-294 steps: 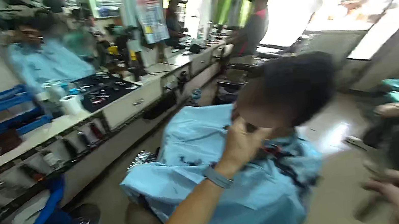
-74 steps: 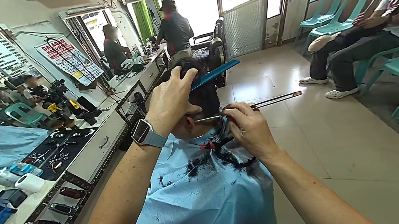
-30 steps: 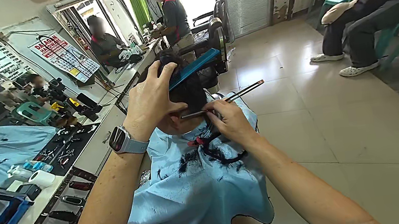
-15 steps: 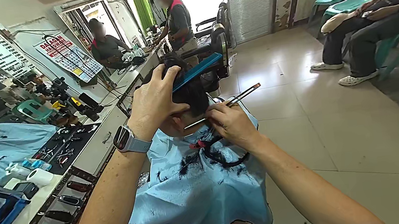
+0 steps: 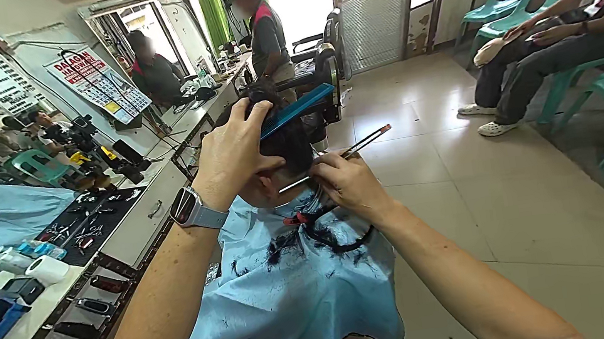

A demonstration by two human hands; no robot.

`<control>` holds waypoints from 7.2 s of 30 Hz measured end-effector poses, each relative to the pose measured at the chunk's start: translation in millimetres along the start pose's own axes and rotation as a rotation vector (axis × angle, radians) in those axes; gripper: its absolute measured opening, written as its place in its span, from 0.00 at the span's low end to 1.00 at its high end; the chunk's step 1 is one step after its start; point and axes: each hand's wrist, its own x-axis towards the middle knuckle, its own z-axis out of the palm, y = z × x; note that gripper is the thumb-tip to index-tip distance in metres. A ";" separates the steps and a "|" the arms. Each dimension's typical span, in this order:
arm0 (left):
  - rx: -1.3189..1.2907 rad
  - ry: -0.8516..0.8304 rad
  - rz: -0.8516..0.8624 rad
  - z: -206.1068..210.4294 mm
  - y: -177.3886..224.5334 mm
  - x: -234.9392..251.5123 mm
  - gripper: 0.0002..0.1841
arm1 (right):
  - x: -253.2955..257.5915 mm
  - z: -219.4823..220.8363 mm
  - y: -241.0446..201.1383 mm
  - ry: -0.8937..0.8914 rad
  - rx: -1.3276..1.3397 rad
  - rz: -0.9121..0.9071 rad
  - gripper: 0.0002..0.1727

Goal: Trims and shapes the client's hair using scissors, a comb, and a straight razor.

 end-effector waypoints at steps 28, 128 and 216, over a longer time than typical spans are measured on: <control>-1.510 0.676 -0.110 76.3 85.8 -150.9 0.24 | -58.0 -50.2 -130.3 0.106 0.930 0.441 0.15; -0.295 -0.131 -0.321 112.3 146.8 -112.2 0.26 | 27.4 -3.7 55.6 -0.083 0.359 -0.249 0.12; -0.914 0.155 -0.037 84.6 146.3 -208.3 0.23 | 21.2 -32.7 9.5 -0.146 0.101 -0.145 0.12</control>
